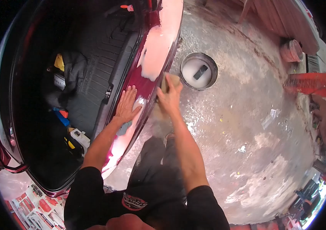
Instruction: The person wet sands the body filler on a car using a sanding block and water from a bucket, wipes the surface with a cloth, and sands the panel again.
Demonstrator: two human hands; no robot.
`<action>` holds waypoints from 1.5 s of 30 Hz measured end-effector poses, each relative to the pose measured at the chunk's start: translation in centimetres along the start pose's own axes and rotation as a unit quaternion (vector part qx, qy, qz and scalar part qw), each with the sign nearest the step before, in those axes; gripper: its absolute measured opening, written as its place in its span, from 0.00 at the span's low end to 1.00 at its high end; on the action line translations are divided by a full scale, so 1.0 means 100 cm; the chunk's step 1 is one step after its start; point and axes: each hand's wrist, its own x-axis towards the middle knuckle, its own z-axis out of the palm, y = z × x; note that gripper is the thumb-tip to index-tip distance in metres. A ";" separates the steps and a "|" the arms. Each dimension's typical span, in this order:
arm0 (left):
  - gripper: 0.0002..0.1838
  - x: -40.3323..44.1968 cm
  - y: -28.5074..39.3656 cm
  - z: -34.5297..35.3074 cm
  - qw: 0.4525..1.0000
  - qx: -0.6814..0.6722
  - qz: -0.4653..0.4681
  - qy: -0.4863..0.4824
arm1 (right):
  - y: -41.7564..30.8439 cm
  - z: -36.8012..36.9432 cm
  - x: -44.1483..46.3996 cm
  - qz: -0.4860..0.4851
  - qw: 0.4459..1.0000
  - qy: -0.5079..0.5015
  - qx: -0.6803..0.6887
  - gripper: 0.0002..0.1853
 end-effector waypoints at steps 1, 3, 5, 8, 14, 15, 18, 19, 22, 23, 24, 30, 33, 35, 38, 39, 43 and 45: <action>0.46 0.003 0.005 -0.001 1.000 0.004 -0.012 0.005 | -0.006 0.018 0.013 -0.035 0.999 0.025 0.006 0.40; 0.44 0.004 0.007 0.001 1.000 0.010 -0.024 0.017 | -0.017 0.045 0.033 -0.079 0.995 0.066 0.001 0.41; 0.43 0.004 0.004 0.005 0.999 0.013 -0.021 0.033 | -0.025 0.065 0.049 -0.094 0.990 0.101 -0.025 0.42; 0.38 0.006 0.002 0.003 0.999 -0.004 -0.032 0.033 | -0.017 0.078 0.044 -0.102 0.984 0.126 -0.075 0.42; 0.34 0.006 -0.004 0.008 0.998 -0.038 -0.026 0.042 | -0.012 0.088 0.038 -0.160 0.962 0.163 -0.151 0.40; 0.34 0.004 -0.004 0.010 0.998 -0.044 -0.025 0.042 | -0.015 0.091 0.056 -0.183 0.957 0.166 -0.150 0.39; 0.34 0.005 -0.002 0.007 0.999 -0.030 -0.031 0.033 | -0.055 0.104 0.124 -0.134 0.957 0.168 -0.193 0.38; 0.34 0.006 -0.003 0.008 0.998 -0.037 -0.029 0.032 | -0.064 0.107 0.131 -0.099 0.954 0.175 -0.221 0.39; 0.34 0.003 -0.002 0.008 0.999 -0.035 -0.033 0.025 | -0.026 0.103 0.087 -0.152 0.960 0.177 -0.153 0.39; 0.34 0.002 -0.002 0.009 0.999 -0.016 -0.033 0.020 | -0.021 0.100 0.053 -0.147 0.958 0.185 -0.164 0.39; 0.35 0.006 -0.003 0.009 0.999 0.005 -0.031 0.018 | -0.015 0.099 0.026 -0.132 0.960 0.173 -0.175 0.39; 0.36 0.004 -0.006 0.007 0.999 -0.026 -0.017 0.039 | -0.047 0.111 0.124 -0.103 0.959 0.164 -0.208 0.39; 0.37 0.003 -0.008 0.008 0.997 -0.055 -0.016 0.051 | -0.048 0.112 0.152 -0.120 0.951 0.176 -0.223 0.41; 0.37 0.002 -0.006 0.005 0.997 -0.059 -0.019 0.043 | -0.061 0.094 0.136 -0.099 0.963 0.125 -0.216 0.42; 0.36 0.004 -0.006 0.002 0.996 -0.077 -0.019 0.044 | -0.047 0.088 0.142 -0.166 0.964 0.123 -0.166 0.42; 0.35 0.005 -0.006 0.003 0.995 -0.086 -0.019 0.044 | -0.043 0.089 0.143 -0.203 0.960 0.133 -0.143 0.41; 0.37 0.002 -0.005 0.003 0.996 -0.077 -0.021 0.042 | -0.033 0.094 0.121 -0.176 0.969 0.156 -0.073 0.39; 0.38 0.003 -0.006 0.003 0.997 -0.069 -0.022 0.040 | -0.024 0.081 0.072 -0.159 0.975 0.142 -0.067 0.39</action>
